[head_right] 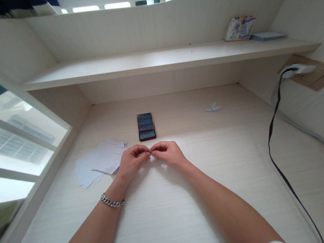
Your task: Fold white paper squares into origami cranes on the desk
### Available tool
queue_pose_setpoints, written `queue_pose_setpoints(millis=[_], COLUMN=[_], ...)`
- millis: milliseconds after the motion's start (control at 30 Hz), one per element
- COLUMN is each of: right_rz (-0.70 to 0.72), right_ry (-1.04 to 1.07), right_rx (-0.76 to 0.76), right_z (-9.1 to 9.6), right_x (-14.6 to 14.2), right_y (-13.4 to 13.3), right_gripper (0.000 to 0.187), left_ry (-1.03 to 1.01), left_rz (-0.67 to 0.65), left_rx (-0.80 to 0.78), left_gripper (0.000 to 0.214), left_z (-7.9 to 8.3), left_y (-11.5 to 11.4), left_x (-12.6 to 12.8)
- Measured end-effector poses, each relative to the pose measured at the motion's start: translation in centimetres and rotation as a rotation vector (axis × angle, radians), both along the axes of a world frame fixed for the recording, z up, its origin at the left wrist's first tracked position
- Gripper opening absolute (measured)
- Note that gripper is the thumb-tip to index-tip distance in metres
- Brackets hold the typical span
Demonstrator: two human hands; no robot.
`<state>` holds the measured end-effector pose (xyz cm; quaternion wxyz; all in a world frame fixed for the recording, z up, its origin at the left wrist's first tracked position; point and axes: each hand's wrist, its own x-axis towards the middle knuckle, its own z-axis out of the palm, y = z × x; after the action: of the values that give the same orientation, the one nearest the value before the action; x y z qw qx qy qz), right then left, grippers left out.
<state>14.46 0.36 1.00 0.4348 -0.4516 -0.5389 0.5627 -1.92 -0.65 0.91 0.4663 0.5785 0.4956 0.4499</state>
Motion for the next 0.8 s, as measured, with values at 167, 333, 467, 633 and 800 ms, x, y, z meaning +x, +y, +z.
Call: queue_pose_setpoints(millis=[167, 333, 467, 633, 800], right_rz=[-0.006, 0.042, 0.048, 0.057, 0.066], right_ry=[-0.009, -0.018, -0.005, -0.007, 0.038], right_rx=[-0.010, -0.021, -0.029, -0.017, -0.044], right_z=[0.09, 0.00, -0.13, -0.24, -0.20], right_x=[0.16, 0.54, 0.62, 0.59, 0.62], right_y=[-0.06, 0.03, 0.17, 0.27, 0.29], right_gripper=[0.021, 0.021, 0.020, 0.019, 0.018], left_ry=[0.008, 0.028, 0.038, -0.014, -0.084], left_rz=[-0.037, -0.037, -0.017, 0.006, -0.009], left_rx=[-0.005, -0.007, -0.013, -0.040, -0.094], left_gripper=[0.018, 0.015, 0.015, 0.013, 0.012], left_z=[0.36, 0.46, 0.39, 0.20, 0.26], left_y=[0.01, 0.04, 0.00, 0.04, 0.11], left_x=[-0.12, -0.10, -0.05, 0.01, -0.05])
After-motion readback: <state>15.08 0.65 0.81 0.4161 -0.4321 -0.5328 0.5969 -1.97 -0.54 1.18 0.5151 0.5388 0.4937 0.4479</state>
